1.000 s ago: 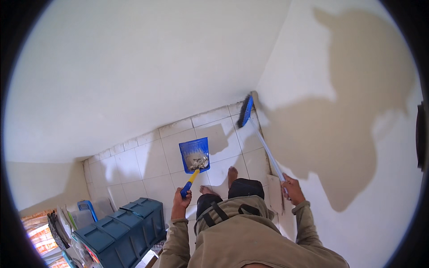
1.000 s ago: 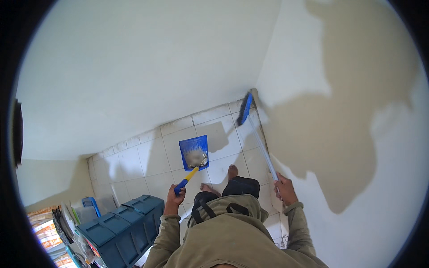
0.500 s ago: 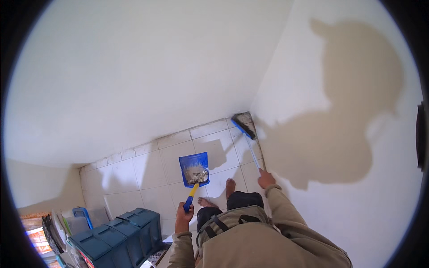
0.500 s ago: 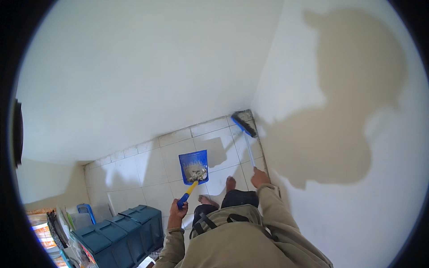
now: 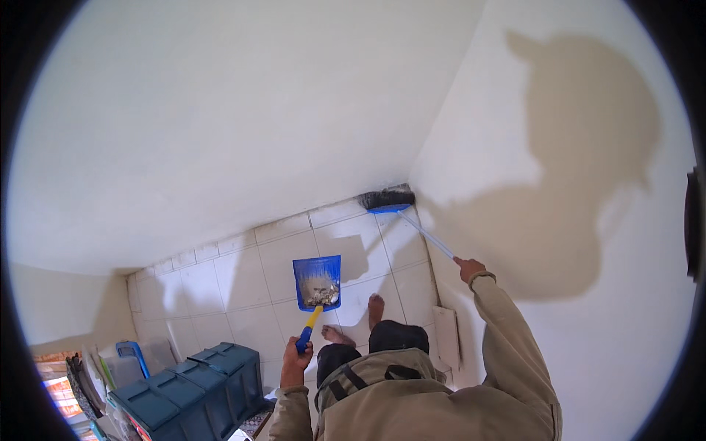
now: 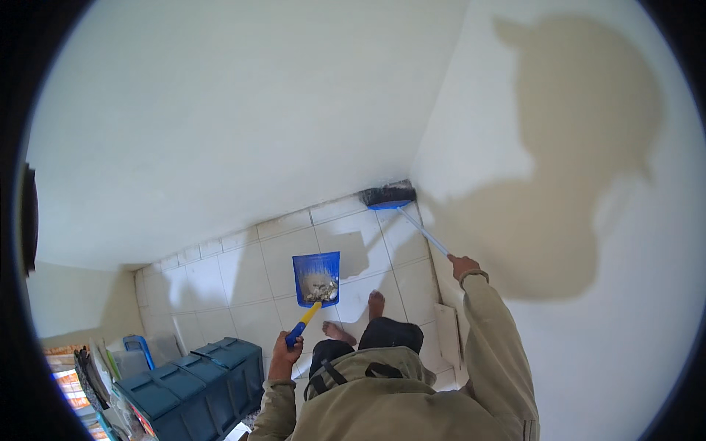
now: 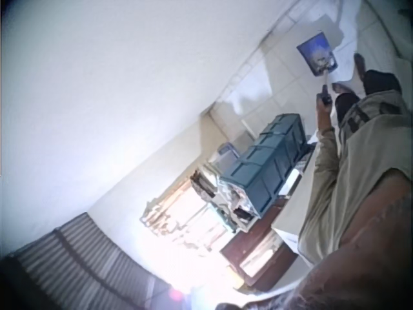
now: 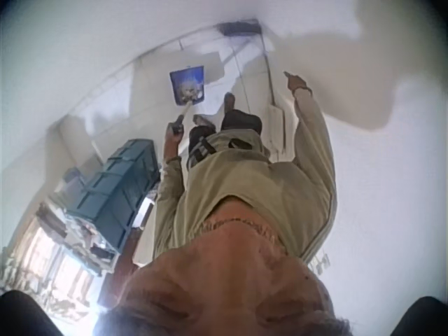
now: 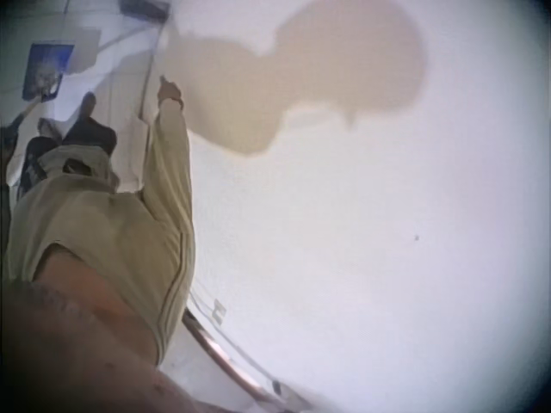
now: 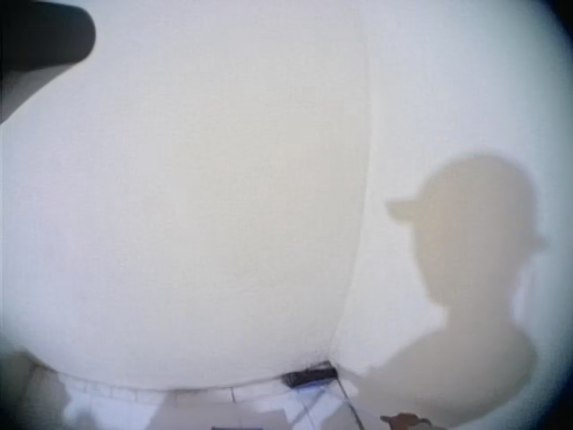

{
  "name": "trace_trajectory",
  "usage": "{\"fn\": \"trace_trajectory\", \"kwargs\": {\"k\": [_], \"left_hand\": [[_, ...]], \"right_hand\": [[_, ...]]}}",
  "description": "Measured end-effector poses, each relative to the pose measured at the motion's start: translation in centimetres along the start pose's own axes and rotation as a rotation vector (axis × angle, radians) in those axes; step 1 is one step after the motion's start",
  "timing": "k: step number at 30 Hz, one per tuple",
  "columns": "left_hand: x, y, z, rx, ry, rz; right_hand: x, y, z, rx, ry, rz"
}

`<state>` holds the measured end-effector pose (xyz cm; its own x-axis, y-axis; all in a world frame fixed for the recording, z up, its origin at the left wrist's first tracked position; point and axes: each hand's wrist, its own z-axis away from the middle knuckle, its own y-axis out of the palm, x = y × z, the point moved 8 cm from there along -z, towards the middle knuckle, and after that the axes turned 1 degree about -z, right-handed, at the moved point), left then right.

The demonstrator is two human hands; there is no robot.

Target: The person sweeps debris from a tiled floor into a dustpan using a long-handled broom and then moves a cabinet to sweep behind it.

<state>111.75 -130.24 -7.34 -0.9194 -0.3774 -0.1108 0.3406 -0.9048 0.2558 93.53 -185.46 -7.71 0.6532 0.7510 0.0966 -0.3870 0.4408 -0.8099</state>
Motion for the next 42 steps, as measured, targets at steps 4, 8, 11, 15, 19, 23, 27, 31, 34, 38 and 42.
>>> {"fn": "trace_trajectory", "kwargs": {"k": [4,8,11,15,19,23,27,31,34,38,42], "left_hand": [[-0.1,-1.9,1.0,0.002,0.03,0.024],[0.3,-1.2,1.1,0.011,0.045,0.028],[0.4,-1.2,1.4,-0.012,-0.008,0.062],[0.4,0.5,1.7,0.015,0.012,-0.016],[-0.2,-0.5,1.8,0.045,0.01,-0.018],[-0.8,-1.0,0.6,0.007,0.009,-0.094],[-2.2,-1.2,-1.7,-0.042,-0.016,-0.25],[-3.4,-0.9,-3.0,-0.106,-0.054,-0.343],[-4.2,0.0,-4.3,-0.093,-0.04,-0.375],[-4.9,-2.0,-6.4,-0.126,-0.03,-0.39],[-5.9,-4.0,-7.6,-0.098,0.008,-0.463]], "right_hand": [[-0.5,-2.4,2.6,-0.035,-0.126,0.016],[-0.2,-6.5,6.1,0.131,0.01,0.079],[-1.6,-5.2,2.8,0.105,0.087,0.072],[-4.2,0.5,2.1,0.102,0.068,-0.052],[-3.2,-2.4,6.7,0.132,-0.043,-0.28],[-2.8,-0.7,13.0,0.129,0.107,-0.36],[1.0,7.8,12.2,-0.013,0.107,-0.495],[9.6,10.0,11.5,0.154,0.098,-0.534],[11.9,9.4,14.1,0.182,0.104,-0.546],[7.4,7.9,17.9,-0.068,-0.024,-0.623],[6.9,4.7,18.9,0.049,0.107,-0.401]]}}
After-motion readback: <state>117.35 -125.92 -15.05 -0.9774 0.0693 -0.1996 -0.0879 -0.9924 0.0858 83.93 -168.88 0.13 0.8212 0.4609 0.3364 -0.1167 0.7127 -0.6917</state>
